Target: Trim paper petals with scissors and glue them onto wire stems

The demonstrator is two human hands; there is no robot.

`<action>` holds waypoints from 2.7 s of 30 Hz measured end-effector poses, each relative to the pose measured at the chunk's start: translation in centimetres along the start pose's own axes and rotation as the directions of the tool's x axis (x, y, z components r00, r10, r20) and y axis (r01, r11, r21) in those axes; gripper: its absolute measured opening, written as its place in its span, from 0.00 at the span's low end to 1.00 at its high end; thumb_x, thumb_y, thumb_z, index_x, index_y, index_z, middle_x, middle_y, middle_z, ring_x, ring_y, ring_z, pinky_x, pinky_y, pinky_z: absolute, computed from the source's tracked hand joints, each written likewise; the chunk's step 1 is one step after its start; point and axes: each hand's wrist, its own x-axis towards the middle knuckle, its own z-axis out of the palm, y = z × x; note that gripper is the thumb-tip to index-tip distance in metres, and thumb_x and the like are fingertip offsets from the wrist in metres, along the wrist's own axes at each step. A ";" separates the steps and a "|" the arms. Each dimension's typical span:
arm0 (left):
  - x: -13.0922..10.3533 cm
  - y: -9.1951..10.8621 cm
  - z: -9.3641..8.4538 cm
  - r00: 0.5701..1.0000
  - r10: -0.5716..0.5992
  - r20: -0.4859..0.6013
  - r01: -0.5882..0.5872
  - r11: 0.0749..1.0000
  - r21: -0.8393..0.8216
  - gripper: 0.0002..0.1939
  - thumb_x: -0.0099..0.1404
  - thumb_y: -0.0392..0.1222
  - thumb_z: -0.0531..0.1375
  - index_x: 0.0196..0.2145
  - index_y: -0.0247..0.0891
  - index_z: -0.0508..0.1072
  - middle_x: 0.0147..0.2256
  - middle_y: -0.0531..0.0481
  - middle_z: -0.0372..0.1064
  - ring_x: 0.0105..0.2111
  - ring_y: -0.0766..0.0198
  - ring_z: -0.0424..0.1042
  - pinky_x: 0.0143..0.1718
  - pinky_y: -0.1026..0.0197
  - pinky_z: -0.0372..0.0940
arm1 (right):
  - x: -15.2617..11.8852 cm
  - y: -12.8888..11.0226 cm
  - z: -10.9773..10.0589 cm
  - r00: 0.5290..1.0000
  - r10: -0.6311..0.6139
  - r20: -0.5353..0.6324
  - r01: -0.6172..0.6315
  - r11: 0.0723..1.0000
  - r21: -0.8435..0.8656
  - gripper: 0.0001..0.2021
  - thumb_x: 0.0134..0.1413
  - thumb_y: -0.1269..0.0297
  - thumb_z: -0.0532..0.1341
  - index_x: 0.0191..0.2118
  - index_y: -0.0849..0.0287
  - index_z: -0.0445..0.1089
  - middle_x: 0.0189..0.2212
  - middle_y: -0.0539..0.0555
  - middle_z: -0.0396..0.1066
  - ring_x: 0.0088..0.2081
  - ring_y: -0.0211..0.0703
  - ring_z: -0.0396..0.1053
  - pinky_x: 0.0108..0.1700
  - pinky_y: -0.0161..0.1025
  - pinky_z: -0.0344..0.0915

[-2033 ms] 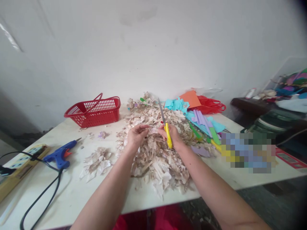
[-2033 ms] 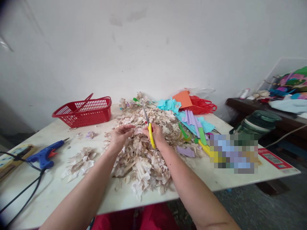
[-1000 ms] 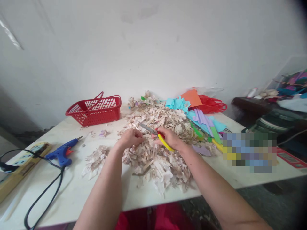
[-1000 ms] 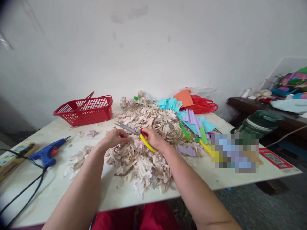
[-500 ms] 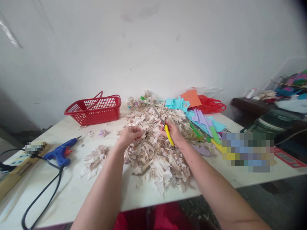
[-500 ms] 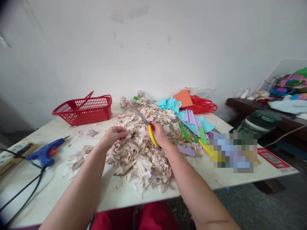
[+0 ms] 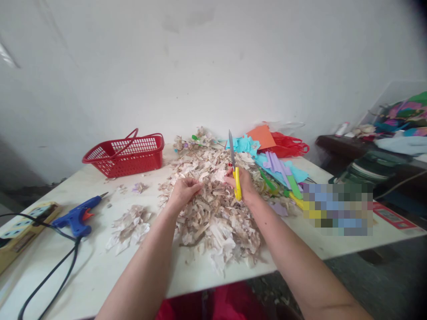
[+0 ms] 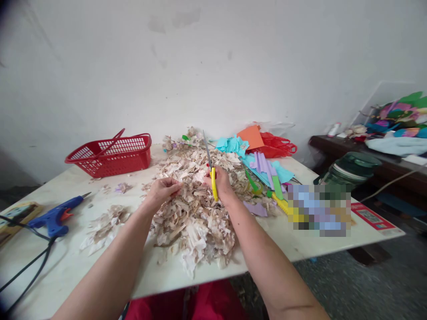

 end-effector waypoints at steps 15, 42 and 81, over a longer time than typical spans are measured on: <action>-0.5 1.0 1.9 0.932 0.358 -0.048 -0.359 0.933 0.000 0.08 0.48 0.45 0.64 0.26 0.40 0.77 0.33 0.45 0.72 0.38 0.56 0.68 0.43 0.56 0.60 | -1.5 -1.3 1.1 0.954 -0.019 0.300 0.017 1.000 0.009 0.09 0.33 0.64 0.62 0.25 0.59 0.62 0.20 0.44 0.63 0.20 0.32 0.62 0.22 0.31 0.59; -1.2 1.2 2.2 0.982 -0.057 0.181 0.127 0.907 -0.401 0.16 0.49 0.51 0.62 0.26 0.33 0.72 0.25 0.47 0.73 0.17 0.69 0.67 0.16 0.68 0.55 | -1.4 -2.4 0.9 0.956 -0.284 0.075 0.292 0.946 -0.140 0.06 0.38 0.66 0.60 0.27 0.57 0.63 0.25 0.51 0.69 0.31 0.42 0.69 0.38 0.40 0.64; -0.6 0.5 2.0 0.987 -0.105 0.124 0.157 0.822 -0.548 0.11 0.41 0.40 0.68 0.21 0.33 0.71 0.18 0.55 0.66 0.15 0.74 0.62 0.19 0.69 0.62 | -1.7 -1.1 1.5 0.976 -0.047 0.214 0.048 0.999 0.000 0.13 0.34 0.63 0.64 0.29 0.57 0.60 0.18 0.44 0.64 0.21 0.37 0.65 0.23 0.34 0.63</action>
